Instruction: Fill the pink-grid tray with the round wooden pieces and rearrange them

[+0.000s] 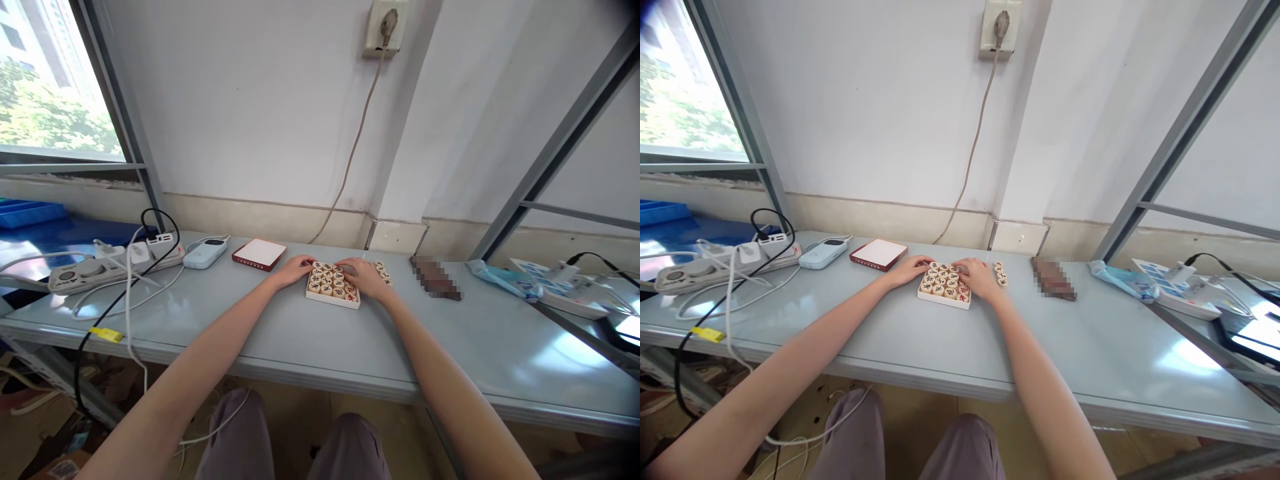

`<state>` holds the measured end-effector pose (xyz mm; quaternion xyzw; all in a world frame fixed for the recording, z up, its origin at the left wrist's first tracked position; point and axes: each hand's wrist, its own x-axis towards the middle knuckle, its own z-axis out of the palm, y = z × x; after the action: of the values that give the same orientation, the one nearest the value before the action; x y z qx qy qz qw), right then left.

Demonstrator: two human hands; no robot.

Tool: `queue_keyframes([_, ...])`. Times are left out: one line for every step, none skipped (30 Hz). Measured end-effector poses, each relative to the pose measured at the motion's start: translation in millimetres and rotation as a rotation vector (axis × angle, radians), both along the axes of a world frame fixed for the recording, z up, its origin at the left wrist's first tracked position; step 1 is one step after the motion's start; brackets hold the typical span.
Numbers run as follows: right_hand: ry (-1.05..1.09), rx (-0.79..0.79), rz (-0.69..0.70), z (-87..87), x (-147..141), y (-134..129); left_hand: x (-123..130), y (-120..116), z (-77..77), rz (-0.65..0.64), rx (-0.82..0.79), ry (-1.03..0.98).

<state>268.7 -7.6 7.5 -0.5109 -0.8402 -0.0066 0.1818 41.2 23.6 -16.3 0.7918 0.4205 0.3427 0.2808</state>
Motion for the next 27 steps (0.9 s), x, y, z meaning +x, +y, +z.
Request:
queue_keyframes([0.005,0.001,-0.003,0.1,0.0,-0.3,0.1,-0.1,0.2,0.0,-0.003,0.002])
queue_keyframes([0.012,-0.001,-0.005,0.3,-0.2,-0.6,0.3,-0.2,0.4,0.002,-0.005,0.004])
queue_keyframes([0.022,-0.004,-0.008,0.5,-0.5,-0.9,0.5,-0.5,0.6,0.004,-0.008,0.006])
queue_keyframes([0.036,-0.005,-0.013,0.6,-0.6,-1.0,0.6,-0.8,0.9,0.004,-0.01,0.006])
queue_keyframes([0.052,-0.004,-0.018,0.8,-0.5,-1.1,0.7,-1.3,1.1,0.004,-0.011,0.005])
queue_keyframes([0.07,-0.001,-0.024,1.1,-0.2,-1.1,0.8,-1.8,1.4,0.004,-0.014,0.002])
queue_keyframes([0.09,0.001,-0.026,1.5,0.4,-1.0,0.8,-2.3,1.7,0.003,-0.017,0.0])
queue_keyframes([0.114,0.001,-0.026,1.9,1.2,-0.9,0.7,-2.8,1.9,0.003,-0.02,-0.003])
queue_keyframes([0.141,-0.002,-0.023,2.4,2.2,-0.7,0.6,-3.1,2.0,0.002,-0.023,-0.005])
queue_keyframes([0.167,-0.009,-0.02,3.0,3.3,-0.5,0.4,-3.3,1.9,0.001,-0.024,-0.006])
queue_keyframes([0.188,-0.019,-0.018,3.4,4.3,-0.2,0.2,-3.3,1.8,-0.001,-0.024,-0.006])
queue_keyframes([0.201,-0.032,-0.018,3.5,5.3,0.2,0.0,-3.1,1.5,-0.002,-0.022,-0.006])
queue_keyframes([0.205,-0.048,-0.019,3.3,5.9,0.8,-0.2,-2.7,1.1,-0.002,-0.02,-0.006])
queue_keyframes([0.2,-0.061,-0.021,2.8,6.3,1.4,-0.3,-2.3,0.7,-0.003,-0.019,-0.005])
queue_keyframes([0.188,-0.07,-0.016,2.0,6.3,2.1,-0.4,-1.7,0.3,-0.003,-0.019,-0.005])
queue_keyframes([0.171,-0.075,-0.004,1.0,6.0,2.8,-0.4,-1.2,0.0,-0.003,-0.018,-0.005])
queue_keyframes([0.152,-0.075,0.013,-0.1,5.5,3.4,-0.3,-0.8,-0.2,-0.002,-0.016,-0.004])
queue_keyframes([0.135,-0.071,0.032,-1.0,4.8,3.9,-0.2,-0.4,-0.4,0.0,-0.014,-0.002])
queue_keyframes([0.123,-0.064,0.046,-1.6,4.0,4.0,0.0,-0.2,-0.4,0.002,-0.012,0.0])
queue_keyframes([0.119,-0.052,0.049,-1.8,3.4,3.9,0.2,-0.1,-0.4,0.005,-0.009,0.002])
queue_keyframes([0.125,-0.037,0.041,-1.5,2.9,3.5,0.3,-0.1,-0.3,0.006,-0.007,0.003])
queue_keyframes([0.14,-0.02,0.025,-0.9,2.6,2.9,0.4,-0.3,-0.2,0.006,-0.006,0.004])
queue_keyframes([0.16,0.001,0.001,0.1,2.7,2.3,0.4,-0.5,-0.2,0.007,-0.007,0.003])
queue_keyframes([0.181,0.024,-0.027,1.2,3.3,1.8,0.3,-0.7,-0.2,0.009,-0.008,0.0])
queue_keyframes([0.201,0.048,-0.06,2.2,4.4,1.6,0.2,-0.9,-0.4,0.011,-0.011,-0.003])
queue_keyframes([0.216,0.072,-0.099,2.7,6.3,1.8,-0.1,-1.0,-0.7,0.014,-0.015,-0.007])
queue_keyframes([0.223,0.096,-0.145,2.8,9.0,2.5,-0.3,-1.0,-1.2,0.014,-0.019,-0.012])
